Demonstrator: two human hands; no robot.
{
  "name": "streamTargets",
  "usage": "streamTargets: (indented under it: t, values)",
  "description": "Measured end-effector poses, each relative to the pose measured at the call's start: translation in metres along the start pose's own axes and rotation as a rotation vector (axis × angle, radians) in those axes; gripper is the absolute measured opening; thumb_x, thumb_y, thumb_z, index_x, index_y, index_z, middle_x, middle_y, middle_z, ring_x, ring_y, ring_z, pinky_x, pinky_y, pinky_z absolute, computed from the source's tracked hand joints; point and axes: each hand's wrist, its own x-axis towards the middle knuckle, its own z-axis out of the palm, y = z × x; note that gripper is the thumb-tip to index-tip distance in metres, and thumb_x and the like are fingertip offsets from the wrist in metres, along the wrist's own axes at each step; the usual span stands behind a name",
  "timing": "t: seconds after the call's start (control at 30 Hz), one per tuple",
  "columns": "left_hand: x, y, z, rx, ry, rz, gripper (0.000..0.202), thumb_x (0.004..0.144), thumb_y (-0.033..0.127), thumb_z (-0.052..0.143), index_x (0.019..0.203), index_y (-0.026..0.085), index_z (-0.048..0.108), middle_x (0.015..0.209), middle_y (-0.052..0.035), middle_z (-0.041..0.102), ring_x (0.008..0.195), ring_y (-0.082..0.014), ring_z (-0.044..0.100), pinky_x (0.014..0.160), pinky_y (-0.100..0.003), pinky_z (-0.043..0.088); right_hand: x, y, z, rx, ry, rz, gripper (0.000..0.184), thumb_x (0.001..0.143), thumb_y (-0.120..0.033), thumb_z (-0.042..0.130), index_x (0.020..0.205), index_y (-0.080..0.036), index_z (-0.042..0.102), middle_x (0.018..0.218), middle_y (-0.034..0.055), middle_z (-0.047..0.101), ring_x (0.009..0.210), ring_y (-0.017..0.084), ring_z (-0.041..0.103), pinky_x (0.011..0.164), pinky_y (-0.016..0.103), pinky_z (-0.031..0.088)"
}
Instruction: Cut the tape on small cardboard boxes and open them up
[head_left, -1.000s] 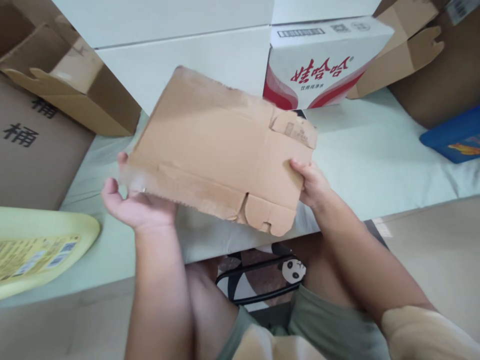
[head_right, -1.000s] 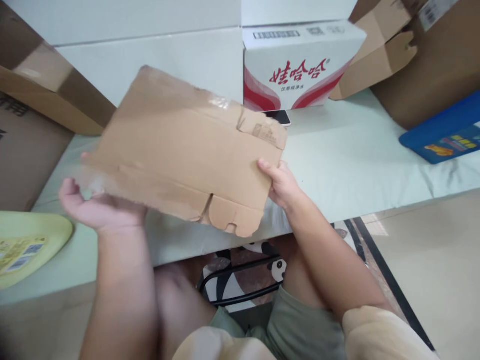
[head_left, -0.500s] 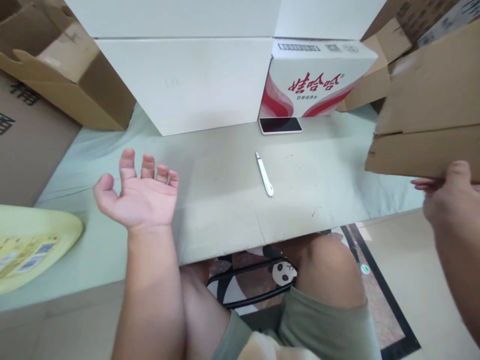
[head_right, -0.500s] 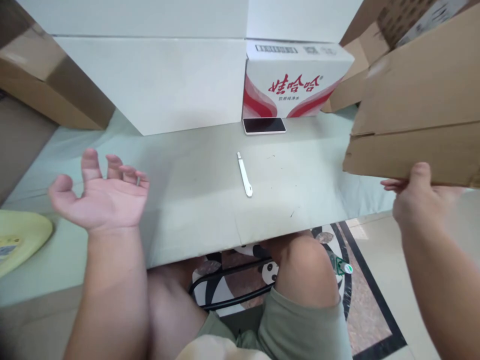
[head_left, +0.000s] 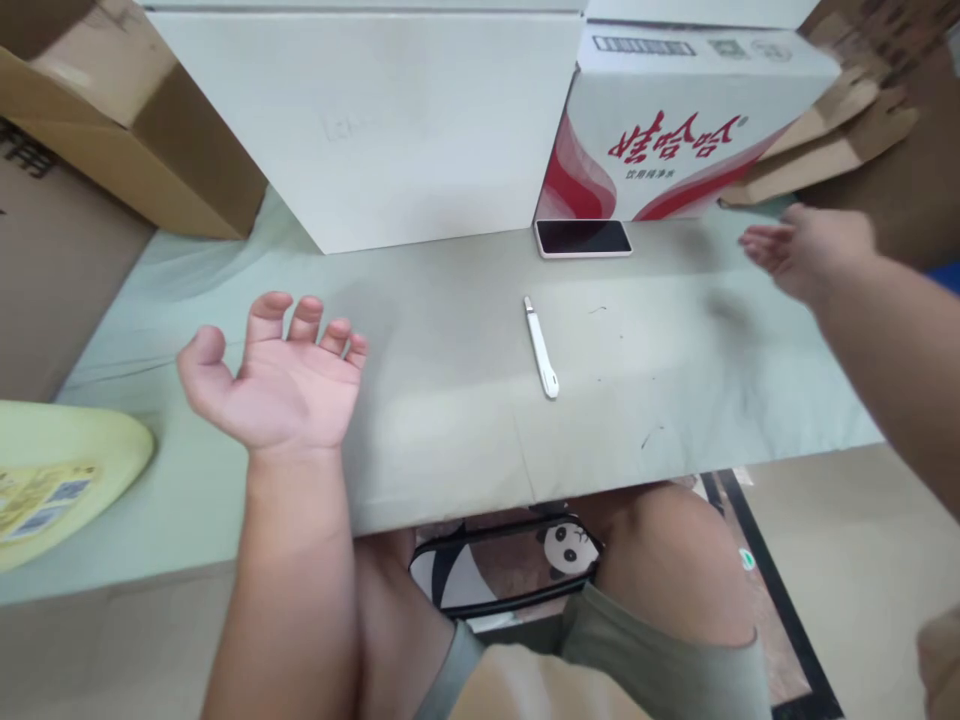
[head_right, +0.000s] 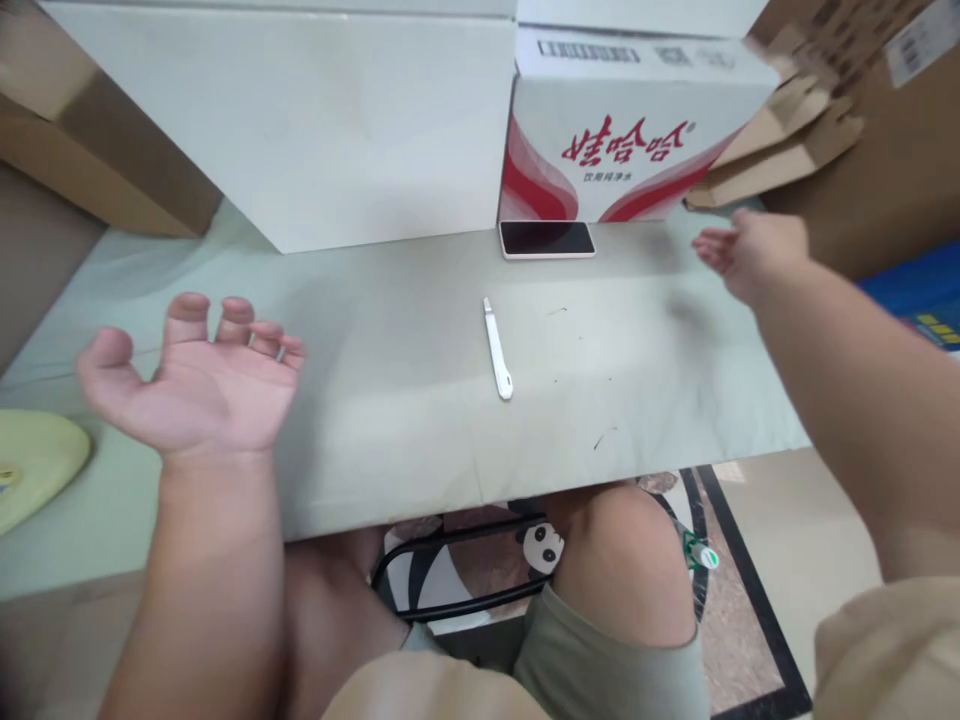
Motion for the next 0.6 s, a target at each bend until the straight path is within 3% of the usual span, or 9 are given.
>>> streamTargets:
  t: [0.13, 0.4, 0.47, 0.5, 0.53, 0.6]
  values:
    - [0.001, 0.005, -0.003, -0.057, -0.014, -0.023, 0.045, 0.085, 0.058, 0.036, 0.08, 0.021, 0.061, 0.072, 0.0004, 0.063, 0.051, -0.0157, 0.062, 0.048, -0.03, 0.051, -0.07, 0.004, 0.013, 0.009, -0.144, 0.19, 0.022, 0.103, -0.006, 0.051, 0.085, -0.02, 0.052, 0.08, 0.0069, 0.071, 0.059, 0.009, 0.072, 0.067, 0.025, 0.058]
    - [-0.004, 0.024, -0.027, -0.184, -0.057, -0.062, 0.041, 0.092, 0.057, 0.041, 0.083, 0.023, 0.062, 0.075, -0.0022, 0.066, 0.059, -0.0162, 0.064, 0.054, -0.03, 0.056, -0.155, -0.041, 0.048, 0.005, -0.47, 0.112, 0.018, 0.101, -0.013, 0.056, 0.086, -0.019, 0.062, 0.076, 0.0041, 0.071, 0.056, 0.01, 0.066, 0.053, 0.021, 0.051]
    - [-0.002, 0.031, -0.037, -0.206, -0.085, -0.053, 0.039, 0.091, 0.058, 0.046, 0.083, 0.024, 0.063, 0.076, -0.0029, 0.067, 0.062, -0.0168, 0.064, 0.057, -0.03, 0.057, -0.19, -0.056, 0.046, 0.035, -0.734, -0.001, 0.022, 0.097, -0.023, 0.069, 0.077, -0.017, 0.063, 0.067, 0.0028, 0.068, 0.053, 0.009, 0.063, 0.051, 0.019, 0.05]
    - [0.0, 0.035, -0.042, -0.213, -0.101, -0.049, 0.038, 0.09, 0.059, 0.048, 0.083, 0.025, 0.063, 0.077, -0.0031, 0.068, 0.063, -0.0171, 0.065, 0.058, -0.03, 0.058, -0.213, -0.063, 0.041, 0.085, -0.964, -0.086, 0.031, 0.094, -0.033, 0.075, 0.071, -0.017, 0.063, 0.063, 0.0026, 0.066, 0.053, 0.009, 0.062, 0.052, 0.019, 0.05]
    - [0.001, 0.039, -0.046, -0.222, -0.112, -0.043, 0.037, 0.09, 0.059, 0.049, 0.083, 0.025, 0.063, 0.077, -0.0032, 0.068, 0.064, -0.0172, 0.065, 0.058, -0.031, 0.058, -0.238, -0.068, 0.033, 0.172, -1.279, -0.176, 0.036, 0.092, -0.046, 0.077, 0.073, -0.016, 0.067, 0.064, 0.0037, 0.068, 0.058, 0.011, 0.065, 0.058, 0.02, 0.054]
    - [0.004, 0.046, -0.051, -0.246, -0.117, -0.039, 0.038, 0.09, 0.06, 0.048, 0.083, 0.025, 0.063, 0.077, -0.0031, 0.068, 0.063, -0.0172, 0.065, 0.059, -0.031, 0.058, -0.291, -0.073, 0.014, 0.276, -1.776, -0.248, 0.044, 0.091, -0.061, 0.073, 0.087, -0.017, 0.074, 0.078, 0.0077, 0.075, 0.071, 0.016, 0.072, 0.068, 0.026, 0.06]
